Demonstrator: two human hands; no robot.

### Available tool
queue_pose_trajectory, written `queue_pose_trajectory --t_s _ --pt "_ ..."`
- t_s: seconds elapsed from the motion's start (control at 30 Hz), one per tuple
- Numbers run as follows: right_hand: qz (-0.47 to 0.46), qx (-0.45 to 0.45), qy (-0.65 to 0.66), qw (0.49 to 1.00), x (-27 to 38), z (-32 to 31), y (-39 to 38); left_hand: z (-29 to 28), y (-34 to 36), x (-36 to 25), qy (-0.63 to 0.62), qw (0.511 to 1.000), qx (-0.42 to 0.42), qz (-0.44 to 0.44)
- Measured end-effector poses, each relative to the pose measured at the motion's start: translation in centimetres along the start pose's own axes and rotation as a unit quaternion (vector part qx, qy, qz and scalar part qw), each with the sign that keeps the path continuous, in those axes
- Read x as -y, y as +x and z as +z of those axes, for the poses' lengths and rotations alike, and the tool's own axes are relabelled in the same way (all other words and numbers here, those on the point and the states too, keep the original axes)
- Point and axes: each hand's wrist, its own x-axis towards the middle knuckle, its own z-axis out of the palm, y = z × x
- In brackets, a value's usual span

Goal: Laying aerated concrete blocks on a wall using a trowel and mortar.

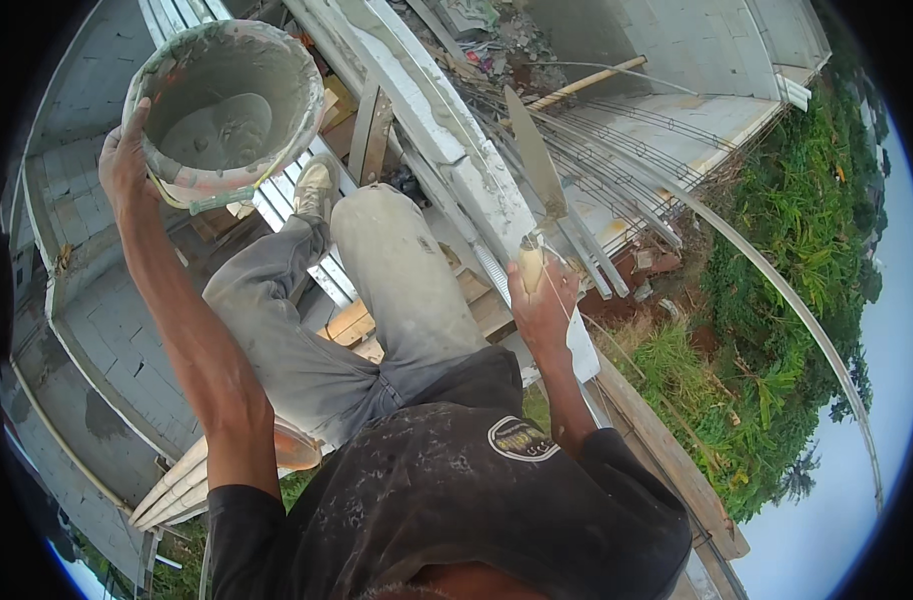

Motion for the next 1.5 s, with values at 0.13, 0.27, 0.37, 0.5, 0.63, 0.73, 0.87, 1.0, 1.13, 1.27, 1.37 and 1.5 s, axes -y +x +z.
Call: queue_pose_trajectory --t_s 0.13,0.27,0.37,0.5,0.63,0.73,0.87,1.0,1.13,1.27,1.37,1.5 --pt "0.066 0.148 -0.043 0.986 0.5 1.4 1.6 0.5 0.3 0.9 0.019 1.0 0.008 0.001" --pt "-0.029 -0.068 0.024 0.997 1.1 1.1 2.4 -0.2 0.5 0.7 0.016 1.0 0.0 -0.004" --pt "0.042 0.161 -0.089 0.982 0.7 1.5 1.4 -0.2 0.8 1.1 -0.003 1.0 0.001 -0.009" --pt "-0.022 -0.029 0.024 0.999 2.2 0.6 1.3 0.1 1.0 1.0 0.016 1.0 -0.003 0.022" --pt "0.007 0.127 -0.087 0.988 1.0 2.9 2.4 0.2 0.6 0.5 0.01 1.0 -0.011 -0.009" --pt "-0.001 0.039 -0.02 0.999 2.2 2.2 2.7 -0.5 -0.6 1.2 0.065 0.998 -0.008 0.006" --pt "0.012 0.077 -0.019 0.997 1.2 2.5 1.6 -0.7 1.0 0.2 0.034 0.999 0.016 -0.012" --pt "-0.003 0.065 -0.012 0.998 0.1 2.4 1.6 1.5 2.1 1.3 0.008 1.0 0.013 0.012" --pt "0.034 0.113 -0.017 0.993 2.0 2.7 0.0 0.1 0.8 0.0 0.003 1.0 -0.002 -0.003" --pt "0.021 0.074 0.044 0.996 1.4 1.4 -1.5 0.6 0.7 0.3 -0.018 1.0 -0.001 0.001" --pt "-0.021 -0.049 0.023 0.998 2.1 2.8 1.3 0.8 0.6 -0.9 0.0 1.0 -0.008 -0.008" --pt "0.07 0.178 0.055 0.98 2.8 1.3 3.3 0.3 1.6 0.7 0.05 0.998 0.008 0.022"
